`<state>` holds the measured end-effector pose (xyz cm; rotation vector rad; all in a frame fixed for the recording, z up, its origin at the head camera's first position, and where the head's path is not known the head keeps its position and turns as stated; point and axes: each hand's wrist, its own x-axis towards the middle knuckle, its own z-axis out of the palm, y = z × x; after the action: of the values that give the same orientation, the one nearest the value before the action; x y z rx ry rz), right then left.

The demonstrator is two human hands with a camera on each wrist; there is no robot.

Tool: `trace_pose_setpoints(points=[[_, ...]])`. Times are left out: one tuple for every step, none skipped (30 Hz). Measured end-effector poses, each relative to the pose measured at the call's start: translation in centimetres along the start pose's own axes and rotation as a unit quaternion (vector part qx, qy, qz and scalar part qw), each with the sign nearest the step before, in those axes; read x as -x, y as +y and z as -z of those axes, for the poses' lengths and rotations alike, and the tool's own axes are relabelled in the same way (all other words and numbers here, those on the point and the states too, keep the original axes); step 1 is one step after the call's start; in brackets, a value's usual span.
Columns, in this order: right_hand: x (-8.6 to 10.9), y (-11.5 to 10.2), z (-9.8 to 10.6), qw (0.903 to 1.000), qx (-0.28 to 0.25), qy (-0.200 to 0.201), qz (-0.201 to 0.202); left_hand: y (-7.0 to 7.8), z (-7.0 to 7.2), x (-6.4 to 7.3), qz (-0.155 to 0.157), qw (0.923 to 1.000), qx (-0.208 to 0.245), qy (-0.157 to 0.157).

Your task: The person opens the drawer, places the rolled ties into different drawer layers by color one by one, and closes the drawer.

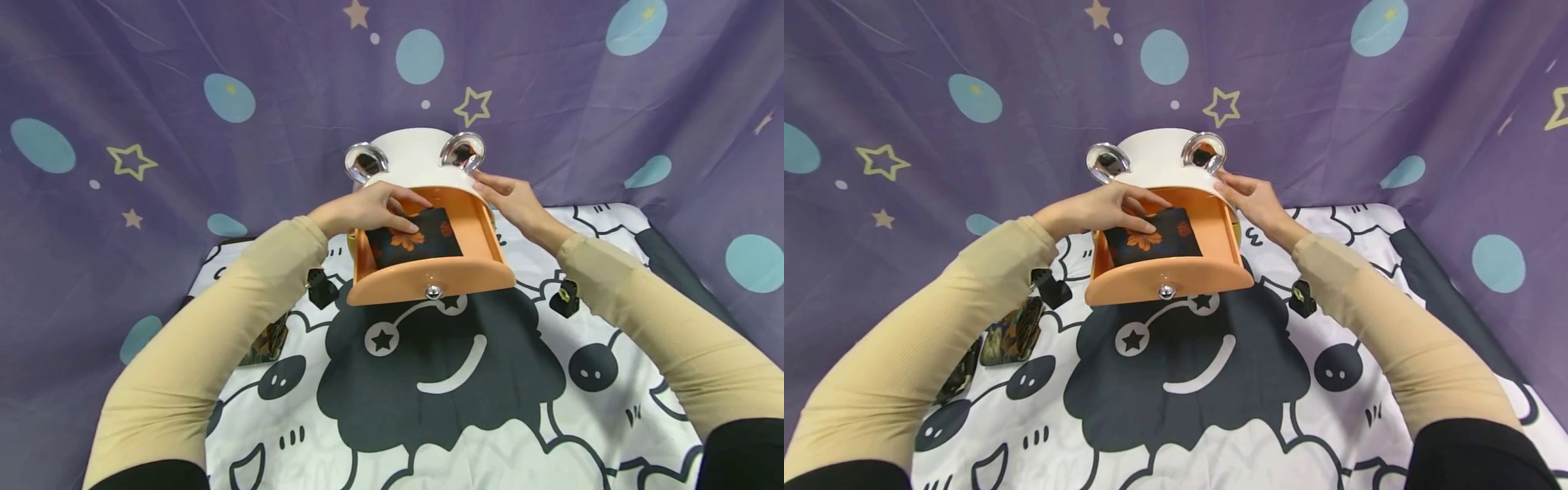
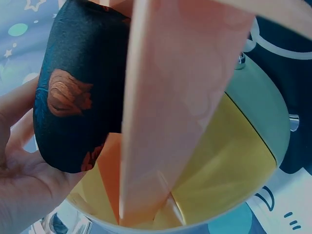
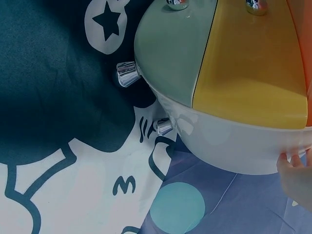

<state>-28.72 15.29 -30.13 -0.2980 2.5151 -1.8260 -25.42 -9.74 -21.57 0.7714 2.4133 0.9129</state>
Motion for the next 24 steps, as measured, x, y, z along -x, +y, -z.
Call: trace_pose_setpoints(points=[[0.00, -0.02, -0.01, 1.0000, 0.002, 0.000, -0.001, -0.07, 0.00, -0.01, 0.001, 1.0000, 0.000, 0.002], [0.00, -0.03, -0.02, 1.0000, 0.002, 0.000, -0.002, -0.14, 0.00, -0.02, 0.001, 1.0000, -0.003, 0.005], [-0.01, -0.04, -0.01, 1.0000, 0.003, 0.000, -0.003, -0.19, 0.00, -0.03, 0.002, 1.0000, -0.004, 0.008], [-0.01, -0.04, -0.01, 1.0000, 0.005, 0.000, -0.003, -0.25, -0.01, -0.05, 0.002, 0.9999, -0.005, 0.011], [-0.01, -0.04, -0.01, 1.0000, 0.005, -0.001, -0.004, -0.28, -0.01, -0.06, 0.002, 0.9999, -0.006, 0.013], [-0.02, -0.04, 0.00, 1.0000, 0.005, -0.001, -0.004, -0.33, -0.02, -0.06, 0.002, 0.9999, -0.006, 0.015], [-0.02, -0.03, 0.00, 1.0000, 0.004, -0.002, -0.004, -0.37, -0.03, -0.06, 0.001, 0.9998, -0.007, 0.018], [-0.01, -0.03, 0.01, 1.0000, 0.004, -0.002, -0.004, -0.41, -0.05, -0.06, 0.001, 0.9998, -0.007, 0.021], [-0.01, -0.03, 0.03, 1.0000, 0.004, -0.003, -0.003, -0.44, -0.06, -0.05, 0.001, 0.9997, -0.006, 0.024], [-0.02, -0.03, 0.02, 1.0000, 0.004, -0.003, -0.003, -0.47, -0.06, -0.03, 0.000, 0.9996, -0.007, 0.026], [-0.02, -0.03, 0.03, 1.0000, 0.004, -0.003, -0.003, -0.50, -0.08, 0.00, -0.001, 0.9996, -0.009, 0.028], [-0.04, -0.02, 0.02, 1.0000, 0.004, -0.002, -0.003, -0.53, -0.09, 0.04, -0.002, 0.9995, -0.010, 0.031], [-0.05, -0.02, 0.02, 1.0000, 0.004, -0.002, -0.003, -0.55, -0.10, 0.08, -0.003, 0.9994, -0.012, 0.033], [-0.06, -0.02, 0.02, 1.0000, 0.005, -0.002, -0.004, -0.58, -0.11, 0.11, -0.005, 0.9993, -0.013, 0.034], [-0.08, -0.03, 0.02, 1.0000, 0.005, -0.002, -0.004, -0.60, -0.11, 0.14, -0.008, 0.9992, -0.016, 0.036], [-0.09, -0.03, 0.01, 1.0000, 0.004, -0.001, -0.004, -0.62, -0.12, 0.16, -0.011, 0.9991, -0.018, 0.037], [-0.09, -0.05, 0.02, 1.0000, 0.003, -0.001, -0.005, -0.63, -0.14, 0.18, -0.013, 0.9989, -0.020, 0.039], [-0.09, -0.06, 0.02, 1.0000, 0.003, 0.000, -0.005, -0.64, -0.14, 0.20, -0.015, 0.9988, -0.023, 0.041], [-0.10, -0.07, 0.02, 1.0000, 0.003, -0.001, -0.005, -0.65, -0.16, 0.21, -0.018, 0.9985, -0.027, 0.044], [-0.10, -0.08, 0.02, 1.0000, 0.002, 0.000, -0.005, -0.66, -0.18, 0.22, -0.020, 0.9982, -0.032, 0.047], [-0.10, -0.08, 0.03, 1.0000, 0.002, -0.001, -0.005, -0.66, -0.20, 0.23, -0.021, 0.9978, -0.038, 0.050], [-0.10, -0.08, 0.04, 1.0000, 0.003, -0.001, -0.005, -0.67, -0.22, 0.23, -0.024, 0.9973, -0.044, 0.054], [-0.10, -0.08, 0.05, 1.0000, 0.005, -0.001, -0.006, -0.67, -0.25, 0.26, -0.027, 0.9967, -0.051, 0.057], [-0.10, -0.07, 0.06, 1.0000, 0.006, -0.001, -0.006, -0.67, -0.27, 0.27, -0.029, 0.9960, -0.059, 0.061]])
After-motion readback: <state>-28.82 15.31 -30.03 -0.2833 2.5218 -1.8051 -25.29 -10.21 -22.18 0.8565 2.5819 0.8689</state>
